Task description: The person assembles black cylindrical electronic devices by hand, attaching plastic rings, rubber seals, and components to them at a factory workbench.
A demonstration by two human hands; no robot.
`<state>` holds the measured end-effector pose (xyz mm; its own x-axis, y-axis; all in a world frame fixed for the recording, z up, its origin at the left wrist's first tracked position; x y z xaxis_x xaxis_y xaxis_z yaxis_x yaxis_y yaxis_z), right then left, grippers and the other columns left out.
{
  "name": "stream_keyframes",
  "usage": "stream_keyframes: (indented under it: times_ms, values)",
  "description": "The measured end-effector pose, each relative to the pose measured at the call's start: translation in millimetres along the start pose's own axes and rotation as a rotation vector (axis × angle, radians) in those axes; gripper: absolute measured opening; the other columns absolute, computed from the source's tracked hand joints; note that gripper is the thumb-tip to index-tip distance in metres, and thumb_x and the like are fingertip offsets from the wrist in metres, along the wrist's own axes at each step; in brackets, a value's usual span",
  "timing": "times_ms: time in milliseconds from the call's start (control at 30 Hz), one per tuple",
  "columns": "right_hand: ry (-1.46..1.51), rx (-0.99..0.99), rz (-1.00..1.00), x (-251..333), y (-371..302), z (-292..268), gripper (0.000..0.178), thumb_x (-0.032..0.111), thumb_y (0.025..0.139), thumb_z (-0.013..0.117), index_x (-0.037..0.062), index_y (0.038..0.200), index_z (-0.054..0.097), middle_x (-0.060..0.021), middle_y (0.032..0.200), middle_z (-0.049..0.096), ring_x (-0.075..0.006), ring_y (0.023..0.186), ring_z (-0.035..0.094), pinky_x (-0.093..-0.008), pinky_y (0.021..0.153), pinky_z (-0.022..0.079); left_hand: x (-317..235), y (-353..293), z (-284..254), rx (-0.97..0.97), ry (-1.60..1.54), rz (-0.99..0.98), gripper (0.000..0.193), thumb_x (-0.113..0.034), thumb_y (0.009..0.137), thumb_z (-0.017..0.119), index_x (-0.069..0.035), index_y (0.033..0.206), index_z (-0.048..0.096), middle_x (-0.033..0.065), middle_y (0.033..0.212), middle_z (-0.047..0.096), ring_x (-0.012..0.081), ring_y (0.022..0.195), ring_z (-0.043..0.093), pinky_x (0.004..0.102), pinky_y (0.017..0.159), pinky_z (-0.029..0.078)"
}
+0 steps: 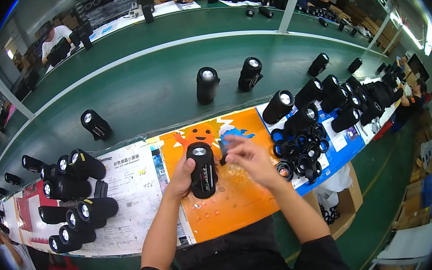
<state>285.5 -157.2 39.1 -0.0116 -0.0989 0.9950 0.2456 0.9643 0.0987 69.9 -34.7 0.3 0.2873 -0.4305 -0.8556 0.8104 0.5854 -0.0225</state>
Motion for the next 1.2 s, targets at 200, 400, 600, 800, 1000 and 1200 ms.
stream_keyframes:
  times_ms: [200,400,600,800,1000,1200]
  values:
    - [-0.625,0.483,0.054,119,70,6,0.016,0.013,0.098,0.084,-0.0008,0.106,0.080,-0.0183,0.144,0.077,-0.0285,0.127,0.077,-0.0396,0.112,0.058,9,-2,-5,0.124,-0.003,-0.009,0.101,-0.078,0.094,0.076,-0.005,0.158,0.050,0.0119,0.131,0.070,0.0207,0.110,0.073,0.0363,0.092,0.064]
    - [-0.839,0.790,-0.031,136,94,18,0.019,0.021,0.095,0.086,0.0031,0.100,0.082,-0.0145,0.137,0.081,-0.0331,0.113,0.080,-0.0409,0.101,0.059,7,2,1,0.142,0.022,-0.032,0.111,-0.080,0.091,0.077,-0.004,0.164,0.044,0.0112,0.134,0.067,0.0206,0.112,0.073,0.0356,0.093,0.063]
    - [-0.864,0.792,-0.108,129,85,24,0.022,0.027,0.097,0.084,0.0060,0.103,0.084,-0.0163,0.135,0.080,-0.0392,0.122,0.075,-0.0463,0.106,0.057,6,1,1,0.091,0.064,-0.029,0.115,-0.083,0.088,0.077,-0.005,0.166,0.042,0.0112,0.132,0.067,0.0219,0.107,0.075,0.0361,0.090,0.065]
    - [-0.883,0.706,-0.223,123,73,27,0.017,0.018,0.092,0.090,0.0034,0.099,0.085,-0.0166,0.133,0.081,-0.0359,0.119,0.075,-0.0461,0.104,0.059,5,1,-3,0.157,0.027,-0.006,0.104,-0.077,0.095,0.076,-0.004,0.163,0.047,0.0113,0.136,0.068,0.0198,0.118,0.071,0.0345,0.101,0.060]
    - [-0.909,0.702,-0.222,128,70,33,0.016,0.018,0.092,0.089,0.0039,0.098,0.086,-0.0156,0.130,0.082,-0.0360,0.118,0.075,-0.0465,0.103,0.060,7,2,-4,0.174,0.064,0.054,0.105,-0.077,0.094,0.076,-0.003,0.163,0.047,0.0111,0.136,0.068,0.0203,0.119,0.071,0.0356,0.103,0.058]
    - [-0.979,0.705,-0.125,135,67,44,0.016,0.019,0.094,0.086,0.0037,0.099,0.085,-0.0172,0.132,0.081,-0.0370,0.122,0.072,-0.0468,0.104,0.059,10,2,-11,0.205,0.020,0.063,0.103,-0.074,0.097,0.076,-0.005,0.166,0.043,0.0113,0.140,0.067,0.0206,0.124,0.070,0.0360,0.108,0.057]
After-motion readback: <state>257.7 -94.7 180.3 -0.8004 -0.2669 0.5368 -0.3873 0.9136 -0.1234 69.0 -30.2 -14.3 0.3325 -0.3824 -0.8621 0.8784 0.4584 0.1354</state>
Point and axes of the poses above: each hand's wrist, its own y-axis towards the middle knuckle, its own z-axis out of the palm, x = y × z, the point moved 1 cm from there along y, towards the middle knuckle
